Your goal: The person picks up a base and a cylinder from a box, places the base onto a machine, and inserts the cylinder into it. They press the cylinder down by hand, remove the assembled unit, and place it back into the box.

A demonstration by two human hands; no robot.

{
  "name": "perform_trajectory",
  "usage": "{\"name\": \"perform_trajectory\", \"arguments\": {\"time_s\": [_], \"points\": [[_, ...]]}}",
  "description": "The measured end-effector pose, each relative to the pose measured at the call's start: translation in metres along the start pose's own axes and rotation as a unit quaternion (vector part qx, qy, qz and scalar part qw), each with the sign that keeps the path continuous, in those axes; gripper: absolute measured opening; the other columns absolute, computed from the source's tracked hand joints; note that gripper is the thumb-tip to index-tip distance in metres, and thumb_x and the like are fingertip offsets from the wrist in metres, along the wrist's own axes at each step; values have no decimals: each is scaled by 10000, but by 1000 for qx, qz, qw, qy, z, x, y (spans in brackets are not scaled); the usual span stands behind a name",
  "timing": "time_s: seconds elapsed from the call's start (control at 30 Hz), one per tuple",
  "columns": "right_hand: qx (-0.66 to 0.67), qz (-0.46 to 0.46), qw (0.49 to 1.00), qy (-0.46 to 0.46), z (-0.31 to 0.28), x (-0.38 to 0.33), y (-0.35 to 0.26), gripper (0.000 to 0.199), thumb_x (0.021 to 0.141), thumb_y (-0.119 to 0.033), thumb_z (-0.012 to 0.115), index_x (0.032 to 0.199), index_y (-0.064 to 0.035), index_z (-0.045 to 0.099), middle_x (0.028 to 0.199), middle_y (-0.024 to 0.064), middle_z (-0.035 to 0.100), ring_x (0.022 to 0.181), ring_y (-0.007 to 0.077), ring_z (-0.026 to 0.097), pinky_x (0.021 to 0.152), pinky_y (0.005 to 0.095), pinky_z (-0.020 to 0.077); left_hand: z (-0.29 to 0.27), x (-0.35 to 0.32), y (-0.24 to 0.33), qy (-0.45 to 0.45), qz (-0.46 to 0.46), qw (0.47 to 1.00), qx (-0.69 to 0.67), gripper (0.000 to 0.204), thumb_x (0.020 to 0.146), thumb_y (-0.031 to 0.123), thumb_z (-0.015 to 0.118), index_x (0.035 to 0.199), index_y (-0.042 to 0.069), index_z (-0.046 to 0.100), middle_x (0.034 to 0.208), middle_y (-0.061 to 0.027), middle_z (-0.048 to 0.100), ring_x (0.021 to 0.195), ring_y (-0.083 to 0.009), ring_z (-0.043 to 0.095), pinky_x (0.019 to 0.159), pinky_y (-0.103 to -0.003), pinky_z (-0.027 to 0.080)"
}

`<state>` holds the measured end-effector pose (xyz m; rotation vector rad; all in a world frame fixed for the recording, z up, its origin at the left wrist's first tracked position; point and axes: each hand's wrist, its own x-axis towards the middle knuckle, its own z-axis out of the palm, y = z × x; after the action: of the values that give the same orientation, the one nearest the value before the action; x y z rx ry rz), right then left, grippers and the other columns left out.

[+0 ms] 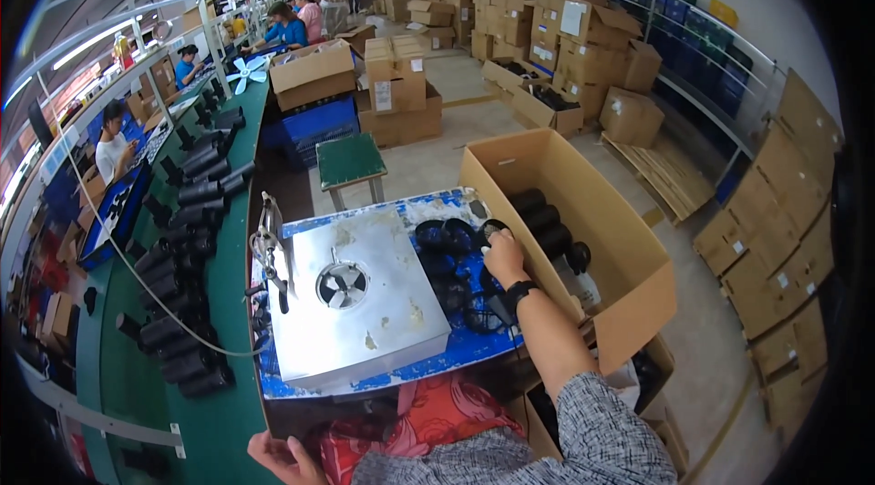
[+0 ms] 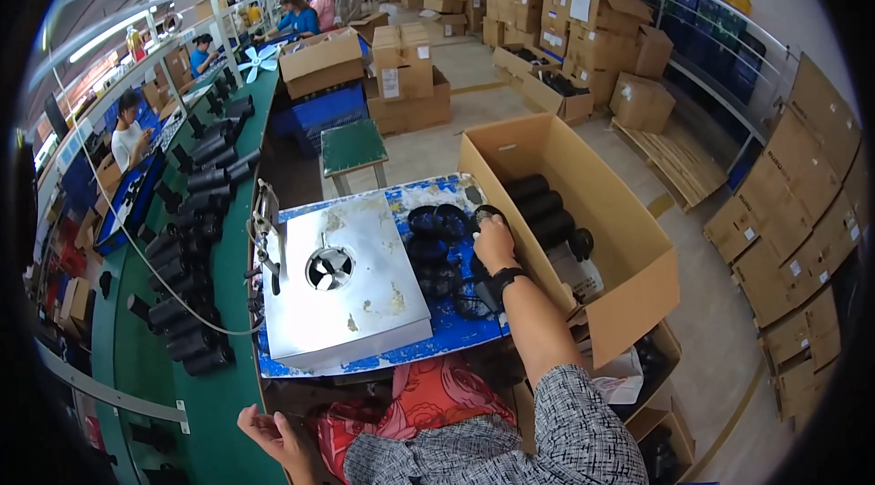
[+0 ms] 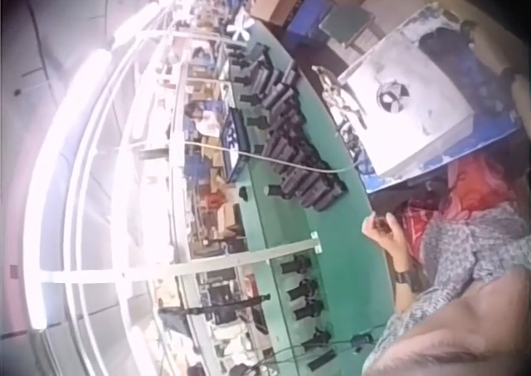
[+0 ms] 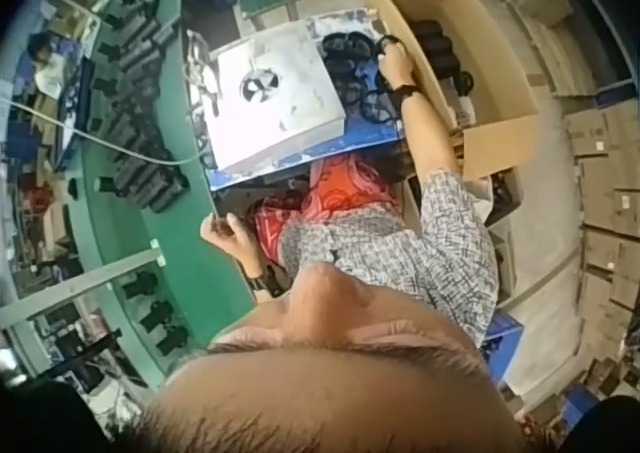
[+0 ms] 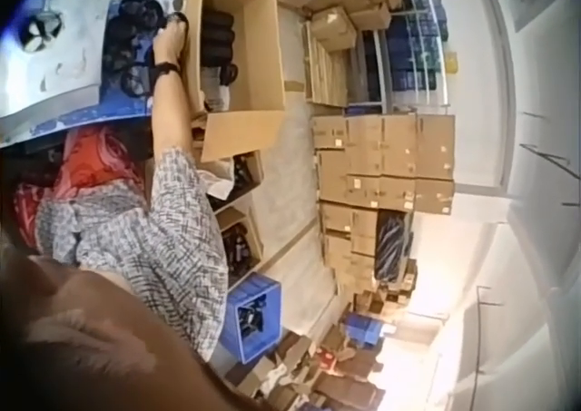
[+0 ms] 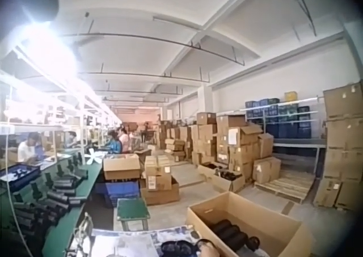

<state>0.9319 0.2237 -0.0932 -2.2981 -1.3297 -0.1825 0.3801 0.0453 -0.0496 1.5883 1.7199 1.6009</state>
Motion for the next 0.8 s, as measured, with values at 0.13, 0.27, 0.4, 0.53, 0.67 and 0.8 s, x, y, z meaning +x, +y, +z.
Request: {"name": "perform_trajectory", "arguments": {"time_s": [0.13, 0.27, 0.4, 0.53, 0.67, 0.8], "points": [[253, -113, 955, 108, -72, -20, -56, 167, 867, -100, 822, 939, -13, 698, 994, 165, 660, 834, 338, 700, 757, 424, 568, 8, 3, 46, -126, -22, 988, -91, 258, 1086, 173, 571, 1095, -78, 632, 1230, -166, 623, 1088, -346, 620, 1007, -514, 483], [375, -221, 900, 30, -166, -116, -150, 199, 857, -139, 860, 957, -30, 726, 908, 127, 686, 779, 308, 689, 708, 357, 567, 39, 0, 48, -392, -111, 867, -286, 448, 1069, 163, 616, 1458, -14, 482, 1320, -142, 611, 1162, -216, 610, 1023, -344, 502], [498, -305, 809, -71, -149, -220, -206, 208, 853, -162, 881, 1011, -64, 788, 1023, 139, 746, 904, 328, 718, 812, 393, 579, 82, 4, 81, -321, -334, 667, -583, 481, 1067, 226, 653, 1439, -45, 511, 1349, -192, 650, 1228, -260, 656, 1047, -405, 553], [472, -396, 779, -114, -129, -240, -211, 189, 900, -164, 839, 1061, -77, 793, 1114, 163, 725, 947, 354, 705, 849, 430, 575, 75, 12, 85, -247, -370, 652, -614, 525, 1038, 241, 711, 1426, -56, 520, 1358, -220, 657, 1159, -276, 715, 996, -421, 603], [501, -176, 788, -312, -131, -220, -195, 318, 1011, -121, 710, 1319, -47, 678, 1166, 127, 691, 954, 236, 669, 825, 350, 555, 48, 51, 65, -299, -358, 772, -432, 518, 949, 40, 770, 1403, -46, 533, 1225, -152, 711, 975, -258, 767, 886, -392, 648], [560, -53, 712, -420, -146, -179, -215, 417, 1064, -54, 622, 1474, -14, 558, 1217, 74, 663, 979, 115, 636, 815, 281, 545, 62, 79, 95, -351, -309, 798, -381, 488, 921, -27, 779, 1359, -20, 566, 1101, -107, 726, 948, -234, 769, 875, -362, 647]]}}
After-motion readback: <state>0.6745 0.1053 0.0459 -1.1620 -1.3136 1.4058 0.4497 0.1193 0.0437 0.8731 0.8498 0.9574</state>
